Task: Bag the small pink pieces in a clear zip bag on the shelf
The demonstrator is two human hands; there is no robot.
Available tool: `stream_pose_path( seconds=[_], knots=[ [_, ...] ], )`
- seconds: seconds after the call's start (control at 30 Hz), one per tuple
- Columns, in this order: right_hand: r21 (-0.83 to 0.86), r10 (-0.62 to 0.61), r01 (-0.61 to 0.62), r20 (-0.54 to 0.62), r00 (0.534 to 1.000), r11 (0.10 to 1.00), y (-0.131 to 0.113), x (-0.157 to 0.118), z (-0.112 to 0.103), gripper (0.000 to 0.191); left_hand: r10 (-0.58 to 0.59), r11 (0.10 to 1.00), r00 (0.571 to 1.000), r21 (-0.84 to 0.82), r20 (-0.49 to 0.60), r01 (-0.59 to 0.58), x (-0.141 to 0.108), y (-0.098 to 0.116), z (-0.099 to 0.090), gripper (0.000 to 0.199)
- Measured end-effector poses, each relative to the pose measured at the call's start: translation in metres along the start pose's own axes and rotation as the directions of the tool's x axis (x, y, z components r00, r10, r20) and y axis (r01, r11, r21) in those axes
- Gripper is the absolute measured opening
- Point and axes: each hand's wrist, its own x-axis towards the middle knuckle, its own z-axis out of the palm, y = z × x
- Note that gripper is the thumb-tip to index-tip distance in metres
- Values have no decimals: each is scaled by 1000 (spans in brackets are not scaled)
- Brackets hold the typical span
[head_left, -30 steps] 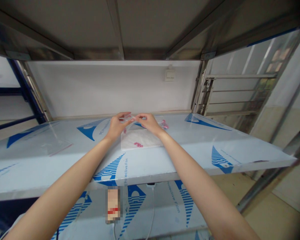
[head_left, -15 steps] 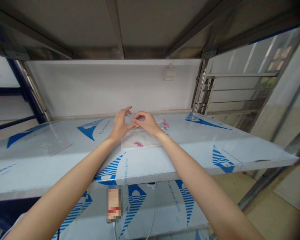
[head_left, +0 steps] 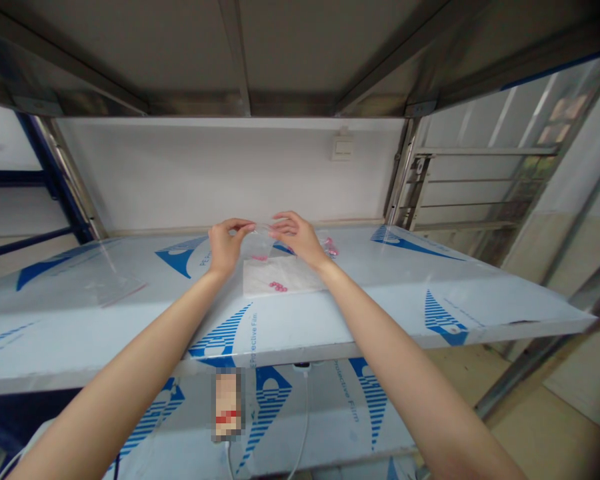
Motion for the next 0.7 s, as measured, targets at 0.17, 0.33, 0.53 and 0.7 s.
stream_pose_path(
  seconds=[0.17, 0.33, 0.53, 0.7],
  knots=[
    [-57, 55, -56, -18, 998, 997, 9, 3, 1, 18, 6, 999, 999, 50, -40, -4, 0, 4, -3, 17],
    [-14, 42, -43, -56, 998, 999, 10, 3, 0, 15, 6, 994, 999, 109, -42, -1, -1, 2, -4, 20],
    [-59, 22, -32, -163, 986, 998, 8, 5, -3, 21, 61, 987, 998, 148, 3, -61, -1, 1, -2, 20],
    [-48, -4, -4, -177, 984, 999, 7, 5, -4, 27, 98, 986, 995, 136, 32, -101, 0, 3, -1, 17]
  ],
)
